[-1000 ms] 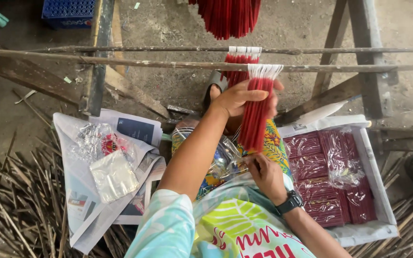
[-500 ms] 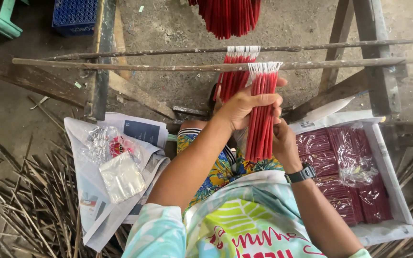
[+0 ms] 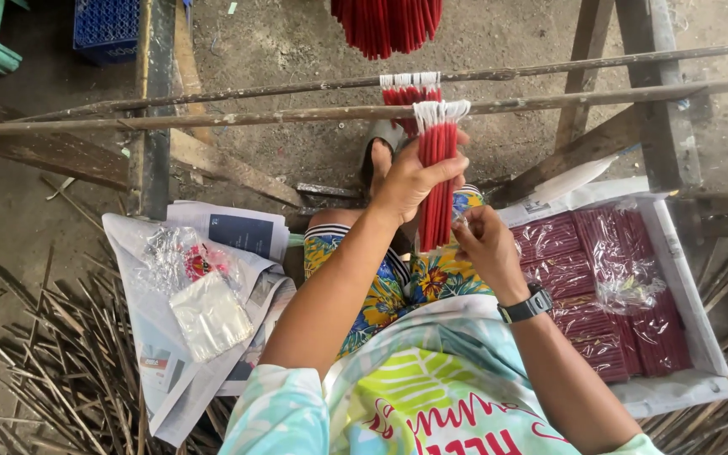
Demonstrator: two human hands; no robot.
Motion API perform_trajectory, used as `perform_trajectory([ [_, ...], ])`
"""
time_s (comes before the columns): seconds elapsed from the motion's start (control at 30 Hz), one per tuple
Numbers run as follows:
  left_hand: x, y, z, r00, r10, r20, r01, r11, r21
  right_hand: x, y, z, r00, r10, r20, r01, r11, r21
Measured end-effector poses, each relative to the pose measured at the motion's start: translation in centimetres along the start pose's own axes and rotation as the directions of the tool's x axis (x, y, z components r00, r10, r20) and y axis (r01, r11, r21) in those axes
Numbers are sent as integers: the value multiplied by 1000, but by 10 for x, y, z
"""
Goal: The person picks up a bundle of incense sticks from a wooden rack and places them into a clear plastic bag, repeating the process with another bundle before placing the bags into a white box.
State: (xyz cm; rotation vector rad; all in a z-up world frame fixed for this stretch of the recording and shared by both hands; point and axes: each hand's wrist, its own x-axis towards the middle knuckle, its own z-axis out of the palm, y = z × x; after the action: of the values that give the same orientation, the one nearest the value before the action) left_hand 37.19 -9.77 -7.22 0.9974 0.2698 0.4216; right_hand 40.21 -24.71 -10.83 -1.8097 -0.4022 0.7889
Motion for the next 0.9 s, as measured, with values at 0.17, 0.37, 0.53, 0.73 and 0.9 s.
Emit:
perform_trajectory([
  [0.17, 0, -3, 2, 989, 70, -129, -63, 996, 63, -11, -13, 1, 999, 43, 34, -47, 989, 141],
  [0.37, 1, 1, 9, 979, 76, -187, -85, 995, -43, -11, -1, 7, 990, 115, 77, -131, 956, 261],
  [0.53, 0, 3, 12, 987, 65, -146, -80, 991, -103, 2, 21, 13, 986, 149, 80, -169, 899, 404],
  [0.73, 4, -6, 0, 977, 140, -159, -138, 990, 19, 4, 32, 11, 967, 220, 132, -257, 825, 503],
  [0.9, 4, -13, 0, 962, 223, -155, -205, 971, 125, -2, 29, 11, 956, 250, 150, -292, 828, 480],
])
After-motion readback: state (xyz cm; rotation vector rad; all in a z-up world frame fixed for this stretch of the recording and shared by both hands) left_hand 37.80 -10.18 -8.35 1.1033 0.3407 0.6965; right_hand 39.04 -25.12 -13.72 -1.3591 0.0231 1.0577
